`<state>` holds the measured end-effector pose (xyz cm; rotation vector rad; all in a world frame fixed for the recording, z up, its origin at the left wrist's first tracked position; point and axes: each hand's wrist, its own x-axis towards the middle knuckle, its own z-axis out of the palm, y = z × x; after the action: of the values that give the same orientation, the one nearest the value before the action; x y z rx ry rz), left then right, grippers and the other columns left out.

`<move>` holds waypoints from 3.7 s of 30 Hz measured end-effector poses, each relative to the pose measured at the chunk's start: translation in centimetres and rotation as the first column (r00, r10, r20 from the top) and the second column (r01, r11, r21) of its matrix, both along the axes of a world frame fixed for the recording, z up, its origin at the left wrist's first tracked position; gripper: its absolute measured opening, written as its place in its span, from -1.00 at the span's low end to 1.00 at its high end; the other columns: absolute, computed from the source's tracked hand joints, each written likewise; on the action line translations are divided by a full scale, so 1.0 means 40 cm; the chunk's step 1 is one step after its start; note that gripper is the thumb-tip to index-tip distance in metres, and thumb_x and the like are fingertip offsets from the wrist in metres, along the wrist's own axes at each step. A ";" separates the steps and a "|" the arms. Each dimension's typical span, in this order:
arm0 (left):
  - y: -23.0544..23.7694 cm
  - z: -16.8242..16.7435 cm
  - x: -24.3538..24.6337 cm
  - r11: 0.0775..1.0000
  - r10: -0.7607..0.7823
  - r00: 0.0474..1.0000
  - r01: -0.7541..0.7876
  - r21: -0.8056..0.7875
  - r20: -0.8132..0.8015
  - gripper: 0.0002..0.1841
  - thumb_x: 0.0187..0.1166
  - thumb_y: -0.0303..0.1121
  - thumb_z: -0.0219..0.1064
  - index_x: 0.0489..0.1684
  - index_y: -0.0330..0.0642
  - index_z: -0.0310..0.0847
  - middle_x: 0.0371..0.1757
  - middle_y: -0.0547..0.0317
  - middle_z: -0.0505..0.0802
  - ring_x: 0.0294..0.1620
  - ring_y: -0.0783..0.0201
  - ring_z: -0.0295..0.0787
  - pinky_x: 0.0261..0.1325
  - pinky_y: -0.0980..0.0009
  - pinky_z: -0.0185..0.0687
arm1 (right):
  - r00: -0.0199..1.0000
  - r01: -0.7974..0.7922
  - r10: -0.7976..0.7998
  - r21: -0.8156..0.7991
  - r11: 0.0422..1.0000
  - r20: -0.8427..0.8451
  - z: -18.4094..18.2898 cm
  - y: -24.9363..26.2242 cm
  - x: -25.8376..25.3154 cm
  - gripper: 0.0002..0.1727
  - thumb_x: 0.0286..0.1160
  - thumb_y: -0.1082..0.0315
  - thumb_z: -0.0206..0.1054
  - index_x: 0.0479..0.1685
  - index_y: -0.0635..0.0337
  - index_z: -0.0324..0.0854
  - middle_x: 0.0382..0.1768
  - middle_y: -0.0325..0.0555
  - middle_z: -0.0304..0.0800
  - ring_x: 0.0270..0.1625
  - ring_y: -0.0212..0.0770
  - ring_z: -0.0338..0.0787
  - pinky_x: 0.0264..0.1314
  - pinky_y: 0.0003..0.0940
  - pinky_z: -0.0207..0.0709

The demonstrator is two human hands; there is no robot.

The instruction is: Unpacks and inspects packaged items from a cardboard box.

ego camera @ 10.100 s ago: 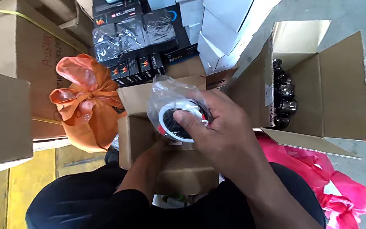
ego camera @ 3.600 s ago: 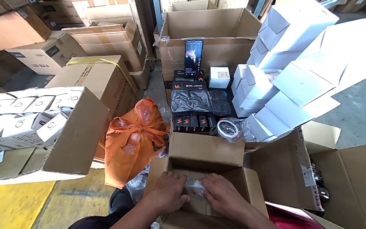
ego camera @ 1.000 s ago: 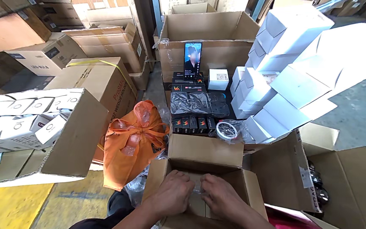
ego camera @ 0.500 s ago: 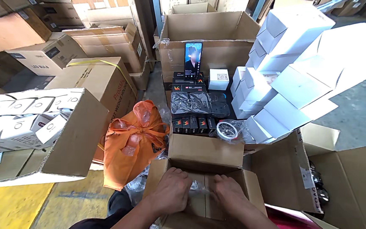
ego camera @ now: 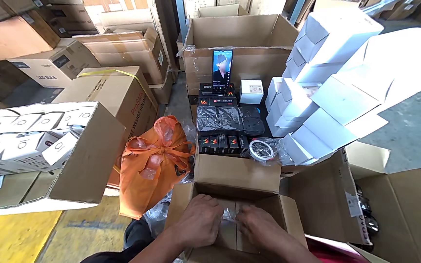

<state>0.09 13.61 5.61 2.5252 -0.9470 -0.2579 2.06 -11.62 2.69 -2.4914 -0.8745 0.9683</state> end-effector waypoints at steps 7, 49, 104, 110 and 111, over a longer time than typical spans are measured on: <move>-0.007 0.000 -0.004 0.999 -0.032 0.999 0.031 -0.039 -0.032 -0.72 0.67 -0.24 0.10 -0.32 -0.15 0.69 -0.24 0.09 0.85 -0.02 0.13 0.83 0.22 0.08 0.66 | 0.999 0.001 0.001 -0.041 0.999 0.053 0.013 0.001 0.003 -0.72 0.66 0.21 0.22 -0.13 0.23 0.76 0.02 0.14 0.81 0.21 0.19 0.75 0.23 0.20 0.57; -0.001 -0.008 0.010 0.989 -0.042 0.988 0.063 0.136 -0.151 -0.65 0.75 -0.15 0.10 -0.27 -0.19 0.69 -0.17 0.02 0.85 0.12 0.02 0.79 0.38 0.00 0.55 | 1.000 -0.022 0.019 -0.145 0.989 -0.022 0.029 -0.004 0.010 -0.69 0.65 0.15 0.25 -0.11 0.20 0.78 0.07 0.17 0.78 0.29 0.23 0.70 0.29 0.24 0.53; -0.034 -0.024 -0.031 0.978 -0.151 0.984 0.163 -0.127 0.097 -0.70 0.60 -0.21 0.25 -0.57 -0.12 0.60 -0.44 0.14 0.76 -0.22 0.16 0.78 0.11 0.17 0.66 | 0.997 -0.044 0.048 0.071 0.997 -0.055 0.016 0.015 -0.015 -0.37 0.39 -0.03 0.51 0.42 0.09 0.62 0.24 0.07 0.75 0.35 0.14 0.69 0.42 0.20 0.50; -0.038 -0.025 -0.036 0.974 -0.133 0.989 0.143 -0.174 0.065 -0.62 0.70 -0.16 0.20 -0.59 -0.13 0.58 -0.45 0.13 0.74 -0.24 0.17 0.76 0.06 0.19 0.65 | 0.996 -0.048 0.052 0.054 0.997 -0.070 0.023 0.020 -0.015 -0.28 0.37 -0.01 0.54 0.55 0.06 0.52 0.29 0.09 0.72 0.37 0.15 0.68 0.43 0.19 0.50; -0.038 -0.025 -0.036 0.974 -0.134 0.989 0.143 -0.177 0.060 -0.61 0.71 -0.15 0.19 -0.58 -0.13 0.58 -0.45 0.13 0.74 -0.23 0.16 0.76 0.06 0.19 0.65 | 0.997 -0.044 0.048 0.063 0.997 -0.068 0.022 0.019 -0.015 -0.29 0.36 0.00 0.54 0.54 0.07 0.53 0.28 0.09 0.73 0.36 0.15 0.68 0.42 0.19 0.50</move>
<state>-1.35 12.09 4.61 2.3126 -1.1151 -0.1463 1.44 -10.84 3.56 -2.3814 -0.9293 1.0210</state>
